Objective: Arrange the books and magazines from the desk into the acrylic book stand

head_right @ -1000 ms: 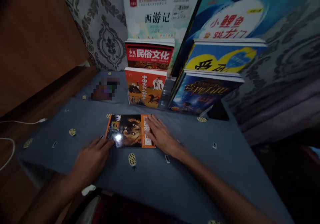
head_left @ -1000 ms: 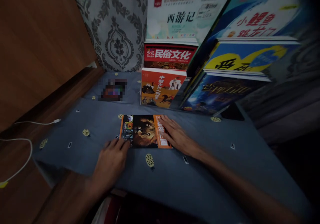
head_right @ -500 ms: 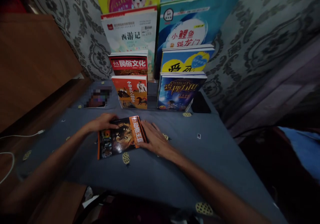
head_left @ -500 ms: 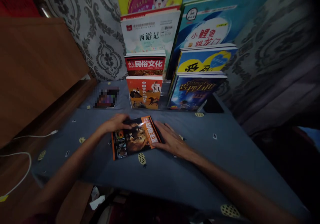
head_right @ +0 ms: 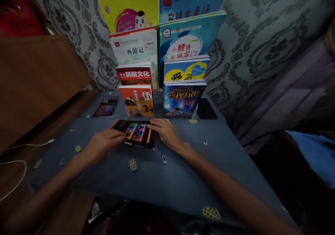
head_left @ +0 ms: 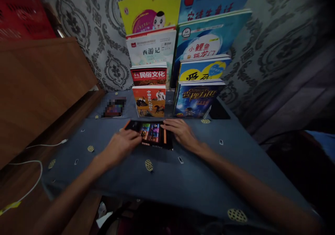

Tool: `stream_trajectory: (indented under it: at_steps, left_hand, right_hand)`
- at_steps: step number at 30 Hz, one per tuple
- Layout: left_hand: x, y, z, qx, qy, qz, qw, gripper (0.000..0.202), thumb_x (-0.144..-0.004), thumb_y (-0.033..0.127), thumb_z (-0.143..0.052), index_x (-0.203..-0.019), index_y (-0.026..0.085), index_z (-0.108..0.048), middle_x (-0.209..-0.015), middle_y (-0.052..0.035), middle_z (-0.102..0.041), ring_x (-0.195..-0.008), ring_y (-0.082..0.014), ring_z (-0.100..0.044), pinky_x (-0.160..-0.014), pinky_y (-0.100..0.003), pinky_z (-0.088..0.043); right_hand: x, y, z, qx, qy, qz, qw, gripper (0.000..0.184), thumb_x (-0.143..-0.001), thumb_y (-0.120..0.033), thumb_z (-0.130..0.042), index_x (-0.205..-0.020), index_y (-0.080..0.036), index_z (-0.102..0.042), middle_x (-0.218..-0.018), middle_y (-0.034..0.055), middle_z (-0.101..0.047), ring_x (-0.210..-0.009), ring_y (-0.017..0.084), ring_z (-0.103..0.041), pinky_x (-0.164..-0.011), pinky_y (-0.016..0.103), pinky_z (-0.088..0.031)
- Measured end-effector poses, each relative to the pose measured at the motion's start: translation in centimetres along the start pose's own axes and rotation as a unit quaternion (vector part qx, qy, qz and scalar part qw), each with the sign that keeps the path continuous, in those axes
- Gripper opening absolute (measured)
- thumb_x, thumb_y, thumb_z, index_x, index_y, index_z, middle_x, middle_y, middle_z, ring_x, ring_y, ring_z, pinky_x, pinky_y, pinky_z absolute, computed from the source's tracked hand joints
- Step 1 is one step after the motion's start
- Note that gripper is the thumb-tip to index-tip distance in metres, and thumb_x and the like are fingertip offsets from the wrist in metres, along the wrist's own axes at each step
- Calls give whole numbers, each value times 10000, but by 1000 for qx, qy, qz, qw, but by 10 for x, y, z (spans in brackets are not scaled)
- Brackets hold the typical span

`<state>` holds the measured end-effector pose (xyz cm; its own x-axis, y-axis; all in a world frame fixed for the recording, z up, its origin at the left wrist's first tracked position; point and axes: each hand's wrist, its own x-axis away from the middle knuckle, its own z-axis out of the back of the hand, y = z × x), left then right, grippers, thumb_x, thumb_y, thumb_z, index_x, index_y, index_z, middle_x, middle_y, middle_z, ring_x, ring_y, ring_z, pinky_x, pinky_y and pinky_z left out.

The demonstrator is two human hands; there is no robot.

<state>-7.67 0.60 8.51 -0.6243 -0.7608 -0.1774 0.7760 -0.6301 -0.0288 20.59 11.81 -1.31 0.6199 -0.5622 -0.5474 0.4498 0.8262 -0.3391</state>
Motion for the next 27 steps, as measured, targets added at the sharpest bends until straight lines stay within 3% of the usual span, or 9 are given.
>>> stream_trajectory:
  at_steps: [3, 7, 12, 15, 19, 23, 27]
  left_hand:
    - [16, 14, -47, -1, -67, 25, 997, 177, -1005, 146, -500, -1037, 204, -664, -990, -27, -717, -901, -174, -682, -741, -264, -517]
    - [30, 24, -74, -6, -31, 53, 998, 202, -994, 145, -530, -1135, 224, -652, -1102, -37, -729, -974, -179, -706, -785, -268, -553]
    - [45, 42, -86, -37, 32, 58, 997, 304, -990, 136, -521, -1285, 155, -592, -1271, -93, -708, -1219, -219, -649, -976, -333, -549]
    - [54, 64, -90, -49, 14, 112, 992, 362, -976, 128, -501, -1333, 103, -560, -1354, -159, -650, -1283, -248, -606, -1098, -408, -476]
    - [61, 89, -98, -28, -25, 174, 984, 380, -917, 109, -524, -1287, 54, -592, -1301, -216, -657, -1289, -300, -586, -1134, -472, -424]
    - [62, 92, -108, -19, -14, 201, 979, 454, -894, 92, -495, -1340, 90, -581, -1350, -208, -642, -1278, -318, -599, -1107, -506, -432]
    - [61, 89, -98, -20, -31, 182, 983, 433, -897, 104, -480, -1310, 55, -596, -1335, -230, -646, -1290, -326, -590, -1116, -498, -425]
  right_hand:
    - [16, 10, -4, 34, -118, 26, 992, 430, -950, -96, -461, -1271, -259, -696, -1325, 98, -706, -1257, 271, -632, -988, 505, -497]
    - [20, 7, 3, 62, -172, 42, 982, 485, -909, -37, -467, -1287, -255, -679, -1338, 92, -699, -1265, 257, -629, -1031, 512, -472]
    - [5, -33, -7, 15, -187, 46, 981, 435, -887, -46, -502, -1216, -226, -723, -1278, 109, -729, -1212, 270, -664, -1076, 511, -464]
    - [-4, -73, -28, -122, -209, 72, 968, 463, -965, -101, -434, -1342, -264, -647, -1385, 57, -672, -1301, 206, -608, -1108, 452, -473]
    - [-20, -113, -47, -216, -275, 97, 932, 449, -1054, -231, -383, -1483, -197, -510, -1523, 97, -544, -1441, 190, -464, -1224, 466, -348]
    - [-41, -123, -57, -224, -332, 128, 907, 483, -1076, -406, -385, -1489, -185, -504, -1522, 92, -546, -1483, 186, -400, -1283, 443, -222]
    - [-54, -116, -65, -231, -346, 149, 897, 488, -1071, -419, -409, -1506, -209, -476, -1524, 80, -540, -1493, 188, -381, -1277, 473, -229]
